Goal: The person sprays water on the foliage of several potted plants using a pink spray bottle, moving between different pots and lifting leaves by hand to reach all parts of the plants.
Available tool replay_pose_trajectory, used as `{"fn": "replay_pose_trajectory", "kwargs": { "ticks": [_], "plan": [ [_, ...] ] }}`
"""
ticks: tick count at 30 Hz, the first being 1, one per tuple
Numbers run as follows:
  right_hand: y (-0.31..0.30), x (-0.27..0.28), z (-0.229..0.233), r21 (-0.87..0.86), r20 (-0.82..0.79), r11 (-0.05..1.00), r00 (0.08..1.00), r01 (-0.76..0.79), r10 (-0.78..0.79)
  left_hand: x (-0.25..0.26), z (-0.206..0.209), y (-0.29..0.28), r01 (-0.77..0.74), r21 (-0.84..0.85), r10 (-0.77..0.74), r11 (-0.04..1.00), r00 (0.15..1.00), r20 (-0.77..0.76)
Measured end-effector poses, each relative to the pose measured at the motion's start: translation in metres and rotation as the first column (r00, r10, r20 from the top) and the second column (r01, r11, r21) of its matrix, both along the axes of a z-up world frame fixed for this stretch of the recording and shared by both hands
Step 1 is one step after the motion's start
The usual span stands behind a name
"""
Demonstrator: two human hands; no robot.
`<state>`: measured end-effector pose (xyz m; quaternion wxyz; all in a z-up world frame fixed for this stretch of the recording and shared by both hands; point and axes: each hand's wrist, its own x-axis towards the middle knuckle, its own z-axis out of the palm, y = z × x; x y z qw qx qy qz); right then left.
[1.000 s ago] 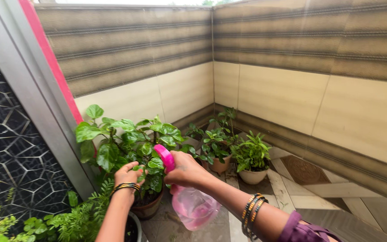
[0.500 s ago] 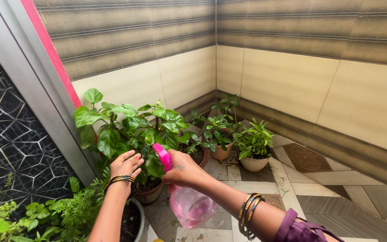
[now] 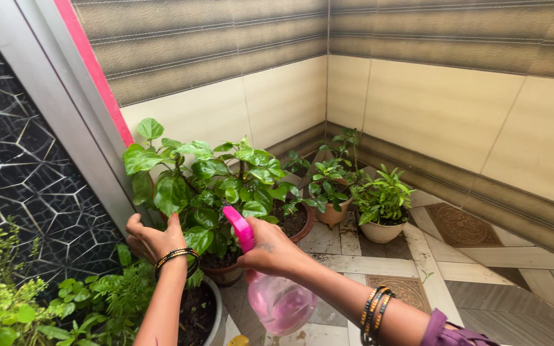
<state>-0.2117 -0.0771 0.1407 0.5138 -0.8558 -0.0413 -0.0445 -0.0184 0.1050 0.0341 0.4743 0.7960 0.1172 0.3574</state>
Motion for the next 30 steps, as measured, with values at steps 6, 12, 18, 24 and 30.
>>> {"fn": "replay_pose_trajectory", "kwargs": {
  "ticks": [6,12,18,24,30],
  "plan": [
    [0.002,0.009,-0.006,0.006,-0.02,1.0,1.0,-0.001,0.001,-0.02,0.031,0.004,0.404,-0.497,-0.496,0.768,0.866,-0.062],
    [-0.001,0.02,-0.008,0.008,0.074,0.999,0.996,0.042,-0.042,-0.004,0.036,-0.005,0.441,-0.711,-0.673,0.548,0.737,-0.062],
    [-0.001,0.022,-0.01,-0.011,0.059,0.999,0.997,0.046,-0.045,0.04,-0.016,-0.005,0.508,-0.53,-0.611,0.679,0.792,-0.024],
    [0.003,0.022,-0.016,0.022,-0.001,0.999,0.999,0.036,-0.036,-0.01,0.015,0.005,0.278,0.19,-0.114,0.942,0.794,-0.597],
    [0.005,0.024,-0.02,0.02,-0.01,1.0,1.0,0.024,-0.024,0.037,-0.037,0.02,0.421,-0.045,-0.4,0.906,0.817,-0.416]
  ]
}}
